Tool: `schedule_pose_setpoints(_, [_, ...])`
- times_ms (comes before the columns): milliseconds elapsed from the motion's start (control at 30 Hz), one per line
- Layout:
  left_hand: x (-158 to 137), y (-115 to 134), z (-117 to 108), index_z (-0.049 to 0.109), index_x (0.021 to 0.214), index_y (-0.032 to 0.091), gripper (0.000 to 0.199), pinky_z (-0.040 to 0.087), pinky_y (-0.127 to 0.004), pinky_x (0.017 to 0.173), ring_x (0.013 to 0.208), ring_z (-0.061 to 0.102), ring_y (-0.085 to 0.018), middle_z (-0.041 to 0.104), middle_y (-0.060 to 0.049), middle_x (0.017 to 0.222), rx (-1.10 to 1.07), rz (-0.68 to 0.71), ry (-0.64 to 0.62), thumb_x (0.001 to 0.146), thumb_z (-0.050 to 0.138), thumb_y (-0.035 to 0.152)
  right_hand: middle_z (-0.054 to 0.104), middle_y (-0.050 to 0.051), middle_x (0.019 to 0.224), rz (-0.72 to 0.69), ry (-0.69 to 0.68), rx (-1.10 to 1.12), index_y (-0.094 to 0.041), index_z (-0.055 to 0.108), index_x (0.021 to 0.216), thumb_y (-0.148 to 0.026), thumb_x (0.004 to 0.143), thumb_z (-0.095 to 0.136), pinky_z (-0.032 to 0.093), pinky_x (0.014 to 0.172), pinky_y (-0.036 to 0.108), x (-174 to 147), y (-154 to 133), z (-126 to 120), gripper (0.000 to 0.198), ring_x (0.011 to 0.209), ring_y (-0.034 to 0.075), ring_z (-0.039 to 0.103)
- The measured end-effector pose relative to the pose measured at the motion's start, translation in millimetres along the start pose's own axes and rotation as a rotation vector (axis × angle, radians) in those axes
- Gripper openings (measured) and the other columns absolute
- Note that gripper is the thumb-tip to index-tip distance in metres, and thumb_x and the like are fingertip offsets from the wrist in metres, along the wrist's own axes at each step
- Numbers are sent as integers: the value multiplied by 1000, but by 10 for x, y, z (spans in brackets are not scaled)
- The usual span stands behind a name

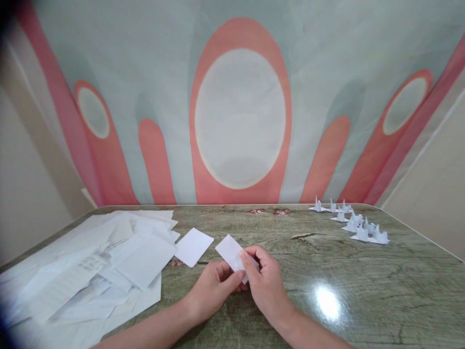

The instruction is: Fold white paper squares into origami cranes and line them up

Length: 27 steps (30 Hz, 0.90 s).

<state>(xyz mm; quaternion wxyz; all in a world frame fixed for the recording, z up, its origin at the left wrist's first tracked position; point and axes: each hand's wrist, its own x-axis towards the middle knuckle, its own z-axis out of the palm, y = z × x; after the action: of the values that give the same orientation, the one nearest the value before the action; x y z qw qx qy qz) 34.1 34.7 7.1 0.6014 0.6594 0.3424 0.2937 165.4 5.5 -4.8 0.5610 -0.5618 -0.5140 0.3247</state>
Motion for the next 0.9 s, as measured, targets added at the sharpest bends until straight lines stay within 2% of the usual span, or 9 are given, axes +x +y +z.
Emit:
schedule_pose_setpoints(200, [-37, -2, 41, 64, 78, 13, 27, 41, -23, 66, 70, 56, -16, 63, -3, 74, 74, 72, -53, 84, 45, 32, 54, 0, 62, 20, 27, 7, -17, 58, 78, -44, 82, 51, 39, 50, 23, -8, -3, 4, 29, 54, 13, 48])
schedule_pose_setpoints(333, [-30, -5, 17, 59, 74, 14, 24, 39, -22, 61, 64, 53, -14, 59, -1, 67, 178, 67, -13, 83, 46, 32, 57, 2, 65, -2, 34, 18, -16, 58, 77, -45, 82, 51, 40, 54, 24, 26, -8, -20, 30, 59, 15, 50])
schedule_pose_setpoints(567, [-20, -21, -41, 52, 67, 15, 35, 34, -20, 48, 50, 46, -11, 51, 1, 56, 229, -86, 11, 86, 37, 41, 56, 1, 65, 12, 12, 52, -16, 58, 75, -49, 80, 52, 38, 54, 23, 162, 144, -80, 34, 58, 14, 47])
schedule_pose_setpoints(733, [-63, -95, -9, 53, 67, 15, 31, 37, -21, 55, 59, 50, -12, 55, 0, 63, 286, 56, -8, 85, 41, 36, 54, 0, 62, -11, 15, 44, -16, 57, 73, -47, 79, 52, 36, 52, 23, 239, 237, -65, 31, 57, 14, 46])
schedule_pose_setpoints(767, [-50, -121, -13, 52, 69, 16, 26, 37, -21, 55, 60, 50, -12, 54, 0, 65, 279, 79, 35, 84, 44, 35, 54, 0, 62, -25, 18, 47, -16, 58, 73, -46, 79, 53, 36, 53, 23, 247, 250, -57, 30, 57, 14, 46])
schedule_pose_setpoints(833, [-1, -171, -43, 48, 72, 17, 17, 38, -21, 53, 62, 50, -13, 52, 0, 68, 260, 114, 213, 80, 50, 32, 55, 1, 64, -38, 21, 51, -16, 58, 75, -45, 79, 53, 37, 53, 24, 258, 278, -42, 30, 58, 15, 47])
schedule_pose_setpoints(900, [56, -197, -90, 47, 74, 17, 14, 40, -23, 59, 71, 52, -15, 53, -1, 75, 259, 184, 354, 76, 55, 29, 56, 1, 64, -37, 45, 63, -16, 58, 76, -46, 79, 52, 38, 53, 24, 264, 299, -29, 31, 58, 15, 48])
